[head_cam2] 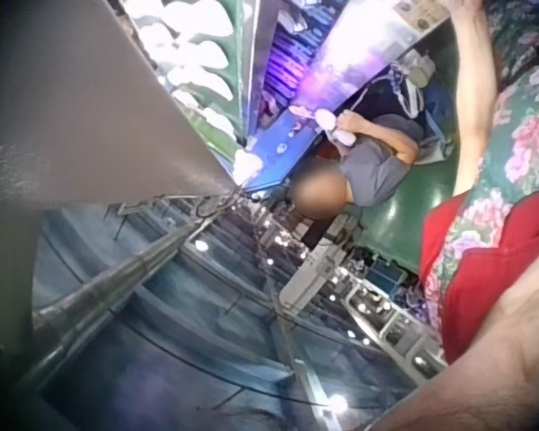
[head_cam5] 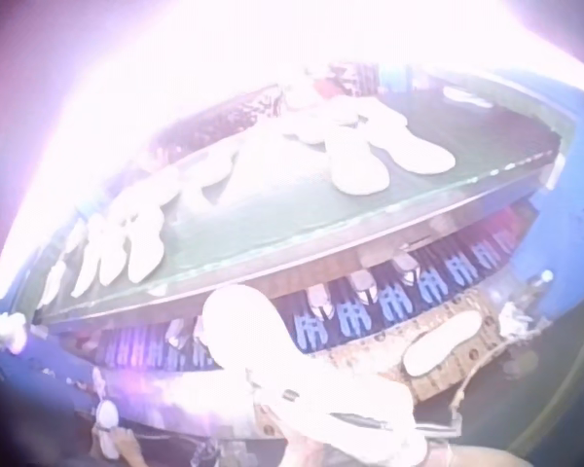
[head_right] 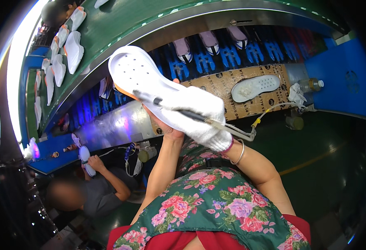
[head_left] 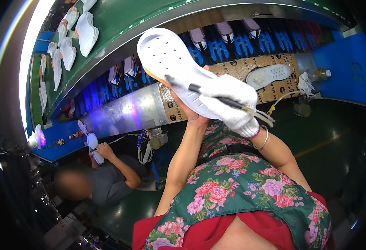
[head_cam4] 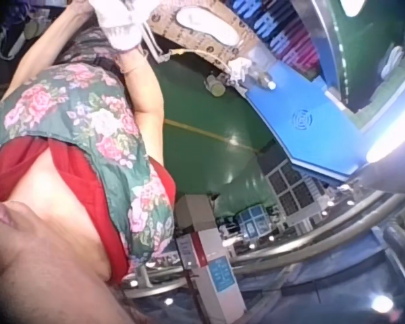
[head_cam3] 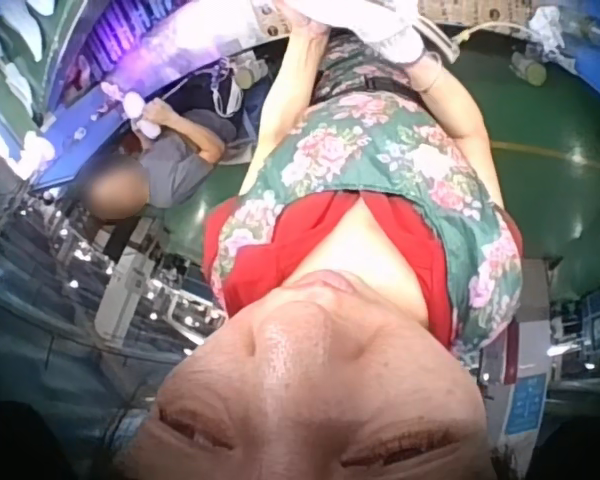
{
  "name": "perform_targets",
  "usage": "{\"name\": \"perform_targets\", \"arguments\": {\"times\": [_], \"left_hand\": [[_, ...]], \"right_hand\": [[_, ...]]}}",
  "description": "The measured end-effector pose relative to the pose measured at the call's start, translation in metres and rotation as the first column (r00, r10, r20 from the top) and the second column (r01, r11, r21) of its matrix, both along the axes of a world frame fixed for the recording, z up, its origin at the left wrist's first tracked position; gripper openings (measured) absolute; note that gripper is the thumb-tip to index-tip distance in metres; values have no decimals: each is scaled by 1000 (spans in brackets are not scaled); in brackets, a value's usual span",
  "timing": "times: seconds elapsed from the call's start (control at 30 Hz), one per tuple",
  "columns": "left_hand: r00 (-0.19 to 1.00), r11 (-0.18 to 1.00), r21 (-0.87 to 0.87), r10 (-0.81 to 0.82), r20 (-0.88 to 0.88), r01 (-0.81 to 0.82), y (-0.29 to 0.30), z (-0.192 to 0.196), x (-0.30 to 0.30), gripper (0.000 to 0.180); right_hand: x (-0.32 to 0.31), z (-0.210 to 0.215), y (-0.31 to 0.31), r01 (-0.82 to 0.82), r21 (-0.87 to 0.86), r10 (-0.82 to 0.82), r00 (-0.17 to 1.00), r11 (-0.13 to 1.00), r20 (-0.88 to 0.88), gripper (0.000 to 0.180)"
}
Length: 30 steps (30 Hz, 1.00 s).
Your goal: The person picks white slipper soles from a conveyor belt and scrubs them with a brush. They repeatedly take a sole, scrub the surface, and place it back on the belt. Another worker is visible nearby performing a similar task.
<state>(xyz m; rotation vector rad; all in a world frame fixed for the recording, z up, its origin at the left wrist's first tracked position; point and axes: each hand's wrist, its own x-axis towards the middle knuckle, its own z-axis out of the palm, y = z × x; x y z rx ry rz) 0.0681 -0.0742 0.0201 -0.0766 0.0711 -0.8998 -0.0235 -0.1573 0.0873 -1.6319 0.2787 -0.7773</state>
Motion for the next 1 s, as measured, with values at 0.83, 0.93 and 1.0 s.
{"name": "perform_targets", "arguments": {"times": [0.83, 0.93, 1.0], "left_hand": [[972, 995, -44, -75, 222, 87, 11, 12, 37, 109], [946, 986, -3, -157, 284, 164, 16, 12, 40, 107], [911, 967, -15, -236, 337, 256, 21, 5, 52, 114]], "right_hand": [[-9, 14, -4, -269, -441, 292, 956, 856, -17, 22], [-11, 13, -8, -272, -116, 252, 954, 955, -162, 18], [-8, 5, -10, -175, -240, 152, 982, 955, -109, 17]]}}
